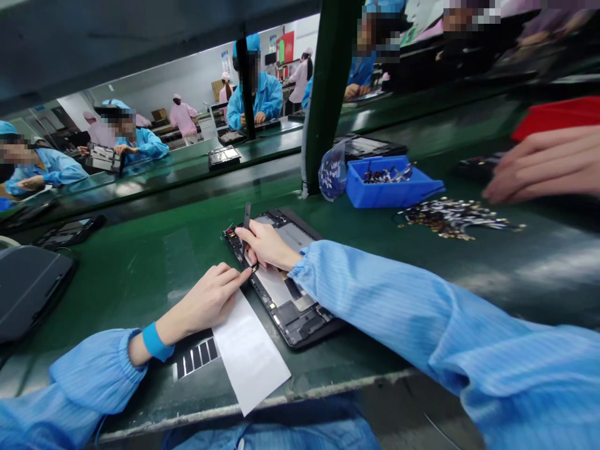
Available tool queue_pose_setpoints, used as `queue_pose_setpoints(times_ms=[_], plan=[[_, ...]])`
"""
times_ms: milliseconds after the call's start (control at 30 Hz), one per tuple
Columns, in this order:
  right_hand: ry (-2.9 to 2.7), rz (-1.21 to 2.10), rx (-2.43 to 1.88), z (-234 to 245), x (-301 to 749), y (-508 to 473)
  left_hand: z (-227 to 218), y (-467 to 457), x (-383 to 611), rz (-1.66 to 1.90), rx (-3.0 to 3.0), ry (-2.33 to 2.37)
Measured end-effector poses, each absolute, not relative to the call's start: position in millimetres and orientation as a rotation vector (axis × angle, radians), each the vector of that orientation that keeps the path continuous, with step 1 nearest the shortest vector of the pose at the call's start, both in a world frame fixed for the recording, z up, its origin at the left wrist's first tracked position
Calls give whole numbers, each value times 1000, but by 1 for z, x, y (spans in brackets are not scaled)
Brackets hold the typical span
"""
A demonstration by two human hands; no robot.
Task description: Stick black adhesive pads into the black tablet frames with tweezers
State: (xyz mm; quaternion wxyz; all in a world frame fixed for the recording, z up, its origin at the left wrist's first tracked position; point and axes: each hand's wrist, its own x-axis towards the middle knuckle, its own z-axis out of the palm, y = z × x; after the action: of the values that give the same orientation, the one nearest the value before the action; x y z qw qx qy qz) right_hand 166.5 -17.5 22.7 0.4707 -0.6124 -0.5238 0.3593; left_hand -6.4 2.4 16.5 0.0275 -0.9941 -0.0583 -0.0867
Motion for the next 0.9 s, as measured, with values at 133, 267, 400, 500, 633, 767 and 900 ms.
queue_pose_setpoints(times_ms=[133,267,400,500,633,767,900], plan=[[-1267,905,-1490,22,168,-18,18,-2,-9,-218,-3044,-100],[-1266,909,-1456,20,169,-17,14,-3,-10,-279,-3003,-206],[-1258,925,-1456,20,169,-16,7,0,-9,-320,-3069,-255],[-1253,923,-1458,19,169,-15,4,-1,-8,-330,-3217,-261],[-1236,933,-1456,19,169,-15,5,-5,-7,-249,-3357,-342],[-1221,966,-1441,19,170,-16,8,-5,-7,-212,-3459,-438],[-1237,960,-1436,19,169,-18,10,-4,-9,-226,-3507,-401]])
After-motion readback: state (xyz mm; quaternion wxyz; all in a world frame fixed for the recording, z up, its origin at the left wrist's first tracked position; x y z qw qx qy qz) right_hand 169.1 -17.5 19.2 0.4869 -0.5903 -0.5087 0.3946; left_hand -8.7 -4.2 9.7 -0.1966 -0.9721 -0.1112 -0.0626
